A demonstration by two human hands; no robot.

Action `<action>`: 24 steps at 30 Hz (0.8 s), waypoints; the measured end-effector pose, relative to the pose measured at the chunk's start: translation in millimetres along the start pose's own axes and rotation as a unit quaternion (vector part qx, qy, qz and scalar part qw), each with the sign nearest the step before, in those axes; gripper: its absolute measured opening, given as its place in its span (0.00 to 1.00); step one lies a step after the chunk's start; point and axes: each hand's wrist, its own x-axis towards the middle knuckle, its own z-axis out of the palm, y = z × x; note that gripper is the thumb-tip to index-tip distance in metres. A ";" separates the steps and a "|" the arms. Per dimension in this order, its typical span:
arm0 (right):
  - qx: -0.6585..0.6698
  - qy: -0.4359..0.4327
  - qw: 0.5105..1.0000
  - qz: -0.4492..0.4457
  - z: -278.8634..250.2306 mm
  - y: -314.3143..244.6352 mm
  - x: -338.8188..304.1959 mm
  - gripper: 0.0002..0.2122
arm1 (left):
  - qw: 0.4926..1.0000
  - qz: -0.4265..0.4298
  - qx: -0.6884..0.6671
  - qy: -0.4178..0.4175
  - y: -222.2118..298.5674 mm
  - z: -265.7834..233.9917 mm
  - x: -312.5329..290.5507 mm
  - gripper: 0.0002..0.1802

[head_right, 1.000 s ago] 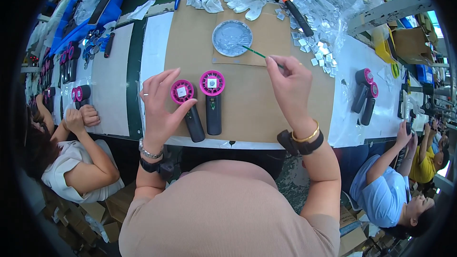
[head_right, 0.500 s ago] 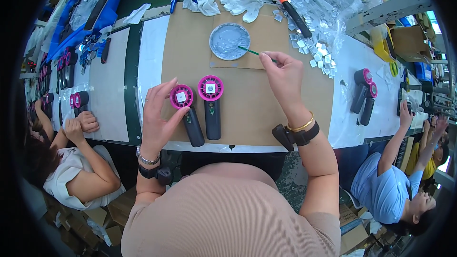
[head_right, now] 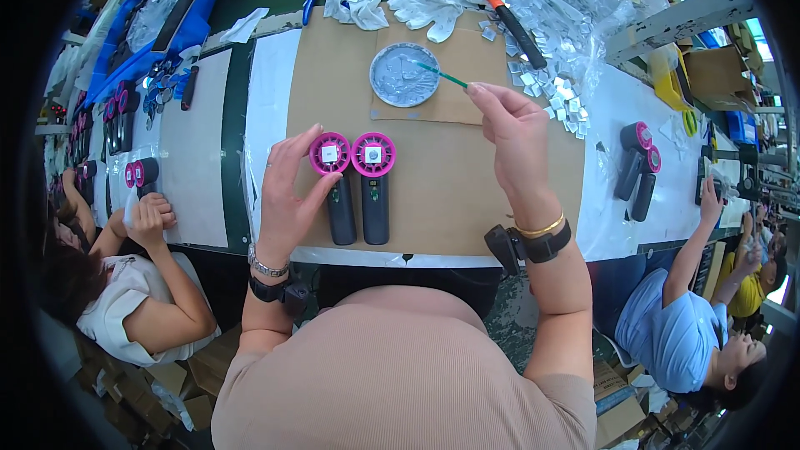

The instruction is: The person applies a grey substance to small square components using a thin applicator, presses them onto the center of handheld fans, and then attaches circular covers over the components.

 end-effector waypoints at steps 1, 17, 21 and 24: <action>-0.065 0.028 0.997 -0.022 -2.0 6.6 0.4 0.10 | 1.000 0.000 -0.001 0.000 -0.1 0.3 0.6 0.39; -0.027 0.014 1.000 0.000 -8.8 -22.5 -3.2 0.11 | 1.000 0.009 0.013 0.006 -0.9 -0.5 -4.3 0.41; -0.011 -0.010 1.000 0.003 -2.7 -31.6 -12.3 0.11 | 1.000 0.005 0.016 0.006 -1.3 0.5 -4.9 0.42; 0.004 -0.033 0.999 0.007 2.9 -38.6 -24.6 0.11 | 1.000 0.003 0.012 0.006 -0.2 1.9 -3.8 0.43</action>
